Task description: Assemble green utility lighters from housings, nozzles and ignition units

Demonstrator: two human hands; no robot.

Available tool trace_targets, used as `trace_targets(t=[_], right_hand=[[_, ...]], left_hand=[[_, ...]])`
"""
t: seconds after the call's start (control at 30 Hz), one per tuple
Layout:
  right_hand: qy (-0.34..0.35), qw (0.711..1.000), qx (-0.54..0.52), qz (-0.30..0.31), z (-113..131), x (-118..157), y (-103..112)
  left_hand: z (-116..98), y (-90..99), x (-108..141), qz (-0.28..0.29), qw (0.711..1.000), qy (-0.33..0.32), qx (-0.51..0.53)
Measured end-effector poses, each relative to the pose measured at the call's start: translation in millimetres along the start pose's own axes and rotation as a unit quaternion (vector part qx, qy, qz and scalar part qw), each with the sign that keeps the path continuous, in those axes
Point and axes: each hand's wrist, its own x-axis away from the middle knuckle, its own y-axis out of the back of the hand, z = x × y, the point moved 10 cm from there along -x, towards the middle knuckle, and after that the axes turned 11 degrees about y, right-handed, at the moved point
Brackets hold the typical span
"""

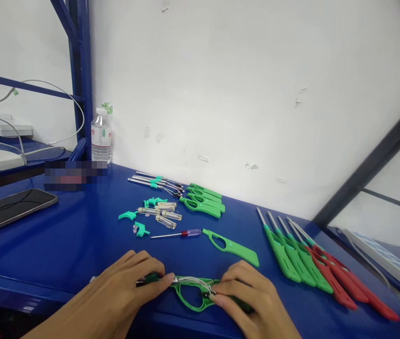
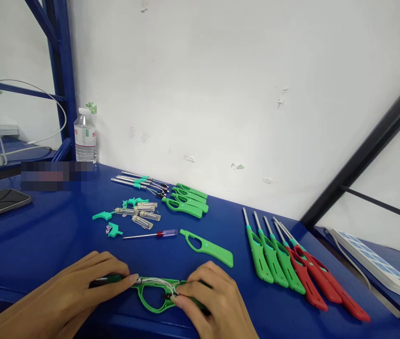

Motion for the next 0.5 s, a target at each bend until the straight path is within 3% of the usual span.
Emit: trace_targets(t=[0.13, 0.33, 0.5], right_hand=[[-0.005, 1.000, -0.003, -0.001, -1, 0, 0], [-0.001, 1.000, -0.002, -0.002, 2, -1, 1], [-0.007, 1.000, -0.005, -0.001, 1, 0, 1]], left_hand=[[-6, 0.1, -6, 0.030, 0.999, -0.013, 0.012], [3, -8.2, 1, -0.020, 0.998, 0.006, 0.063], [17, -23.5, 15, 0.026, 0.999, 0.032, 0.008]])
